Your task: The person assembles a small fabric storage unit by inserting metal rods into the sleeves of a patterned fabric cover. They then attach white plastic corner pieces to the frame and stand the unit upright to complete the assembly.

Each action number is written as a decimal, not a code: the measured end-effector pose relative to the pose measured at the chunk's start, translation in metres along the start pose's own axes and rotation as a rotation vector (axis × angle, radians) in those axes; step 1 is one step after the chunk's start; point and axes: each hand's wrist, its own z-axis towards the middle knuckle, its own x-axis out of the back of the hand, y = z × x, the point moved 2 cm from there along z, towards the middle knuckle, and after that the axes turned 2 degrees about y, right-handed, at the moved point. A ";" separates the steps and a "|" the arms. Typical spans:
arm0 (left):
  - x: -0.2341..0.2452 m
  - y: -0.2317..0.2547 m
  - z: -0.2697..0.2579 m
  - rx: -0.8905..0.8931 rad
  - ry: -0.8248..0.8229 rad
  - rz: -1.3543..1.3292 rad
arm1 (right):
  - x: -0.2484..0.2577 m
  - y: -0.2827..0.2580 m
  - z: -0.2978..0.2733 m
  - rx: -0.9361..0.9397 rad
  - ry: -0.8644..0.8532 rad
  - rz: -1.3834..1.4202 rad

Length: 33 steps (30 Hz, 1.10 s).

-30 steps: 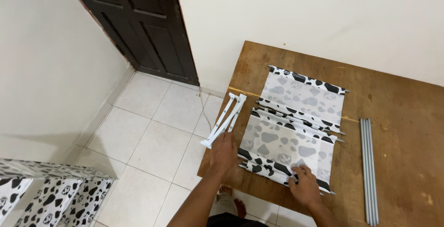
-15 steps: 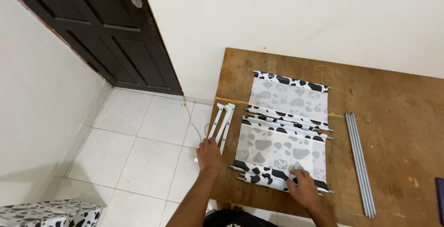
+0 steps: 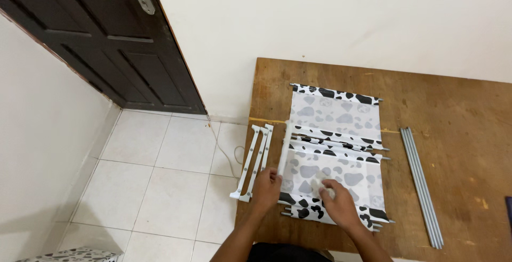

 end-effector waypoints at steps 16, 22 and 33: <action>-0.013 0.066 -0.027 0.022 -0.361 -0.054 | -0.011 -0.059 0.024 -0.325 -0.321 0.596; -0.031 0.054 -0.030 0.052 -0.367 -0.132 | 0.004 -0.055 0.019 -0.360 -0.326 0.602; -0.020 0.029 -0.050 0.043 -0.082 0.363 | 0.020 0.033 0.023 -0.366 -0.267 0.561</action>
